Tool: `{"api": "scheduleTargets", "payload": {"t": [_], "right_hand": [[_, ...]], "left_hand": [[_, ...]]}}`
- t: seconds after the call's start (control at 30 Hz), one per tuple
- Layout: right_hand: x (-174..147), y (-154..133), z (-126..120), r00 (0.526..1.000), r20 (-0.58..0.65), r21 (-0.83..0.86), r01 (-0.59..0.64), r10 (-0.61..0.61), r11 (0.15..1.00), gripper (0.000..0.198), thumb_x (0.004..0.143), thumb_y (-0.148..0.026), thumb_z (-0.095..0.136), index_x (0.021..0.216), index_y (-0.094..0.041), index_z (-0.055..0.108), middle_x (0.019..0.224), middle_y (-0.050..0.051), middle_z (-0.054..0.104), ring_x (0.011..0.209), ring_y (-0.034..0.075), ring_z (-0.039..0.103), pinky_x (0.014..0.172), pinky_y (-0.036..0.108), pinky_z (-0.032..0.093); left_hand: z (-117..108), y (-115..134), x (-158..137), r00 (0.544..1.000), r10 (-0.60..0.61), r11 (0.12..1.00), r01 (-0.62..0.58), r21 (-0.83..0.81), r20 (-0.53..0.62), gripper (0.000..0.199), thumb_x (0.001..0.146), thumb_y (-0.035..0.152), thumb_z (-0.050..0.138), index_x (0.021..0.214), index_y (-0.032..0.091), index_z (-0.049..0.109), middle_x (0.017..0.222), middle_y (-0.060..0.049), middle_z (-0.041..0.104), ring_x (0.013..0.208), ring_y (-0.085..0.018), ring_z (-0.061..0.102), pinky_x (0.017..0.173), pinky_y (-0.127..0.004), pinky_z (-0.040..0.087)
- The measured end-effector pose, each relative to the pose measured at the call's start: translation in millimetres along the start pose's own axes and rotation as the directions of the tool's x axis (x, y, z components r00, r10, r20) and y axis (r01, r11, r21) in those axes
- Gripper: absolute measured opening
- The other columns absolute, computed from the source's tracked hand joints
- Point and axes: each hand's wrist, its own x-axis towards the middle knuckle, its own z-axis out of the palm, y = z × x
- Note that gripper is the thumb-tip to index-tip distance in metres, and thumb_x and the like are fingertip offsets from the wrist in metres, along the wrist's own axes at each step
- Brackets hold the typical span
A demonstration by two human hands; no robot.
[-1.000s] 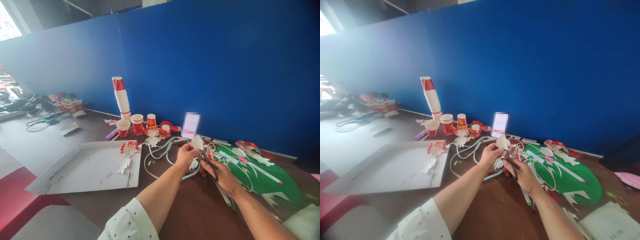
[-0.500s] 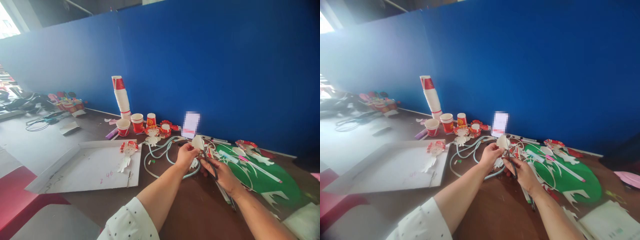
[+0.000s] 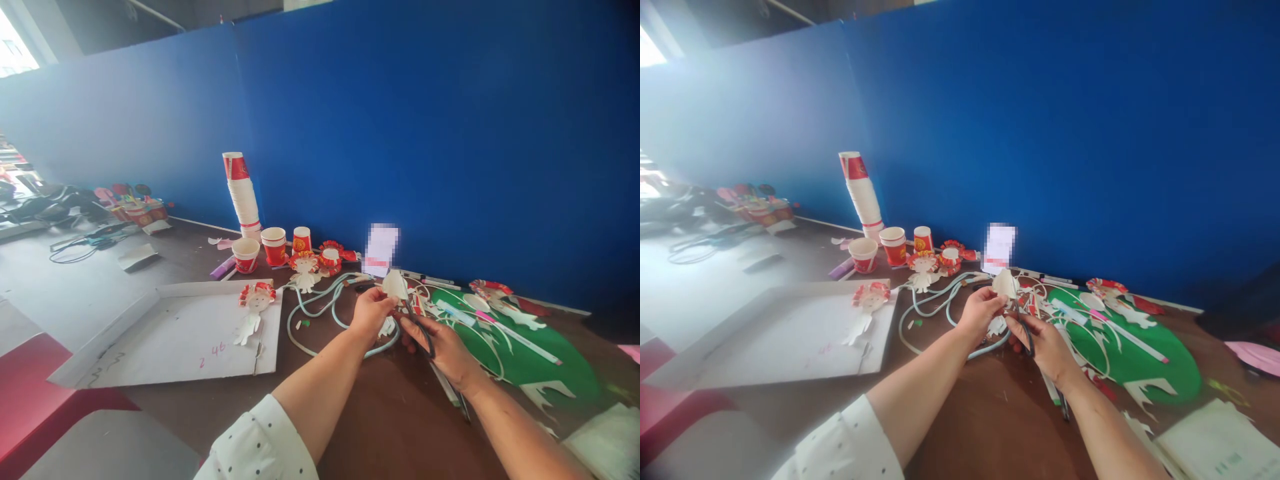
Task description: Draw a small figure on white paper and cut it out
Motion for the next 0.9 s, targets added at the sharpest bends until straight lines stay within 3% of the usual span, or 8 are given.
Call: {"api": "scheduleTargets", "payload": {"t": [0.27, 0.53, 0.9], "right_hand": [[0.1, -0.6, -1.1, 1.0, 0.009, -0.016, 0.02, -0.02, 1.0, 0.041, 0.081, -0.061, 0.059, 0.074, -0.022, 0.069, 0.065, 0.001, 0.065, 0.064, 0.018, 0.059, 0.061, 0.028, 0.045], [1.0, 2.8, -1.1, 1.0, 0.013, -0.041, 0.015, -0.015, 0.999, 0.045, 0.083, -0.063, 0.055, 0.072, -0.022, 0.069, 0.065, 0.001, 0.066, 0.066, 0.019, 0.06, 0.061, 0.028, 0.045], [1.7, 4.9, 1.8, 0.999, -0.051, -0.077, 0.011, -0.015, 0.997, 0.046, 0.08, -0.06, 0.059, 0.103, -0.022, 0.071, 0.068, 0.001, 0.067, 0.068, 0.021, 0.063, 0.065, 0.03, 0.048]], "left_hand": [[-0.4, -1.9, 1.2, 1.0, 0.012, 1.0, -0.012, 0.026, -0.005, 0.026, 0.059, 0.026, 0.076, 0.076, 0.013, 0.062, 0.07, -0.003, 0.063, 0.059, -0.011, 0.057, 0.061, -0.025, 0.044], [0.5, -0.7, 0.0, 1.0, 0.009, 0.999, -0.008, 0.033, -0.023, 0.023, 0.062, 0.025, 0.075, 0.076, 0.013, 0.063, 0.068, -0.003, 0.063, 0.057, -0.011, 0.057, 0.059, -0.025, 0.045], [4.0, 2.5, -3.6, 0.999, -0.005, 1.0, 0.006, 0.007, -0.038, 0.02, 0.062, 0.022, 0.075, 0.074, 0.014, 0.062, 0.067, -0.002, 0.064, 0.056, -0.011, 0.057, 0.058, -0.024, 0.045]]}}
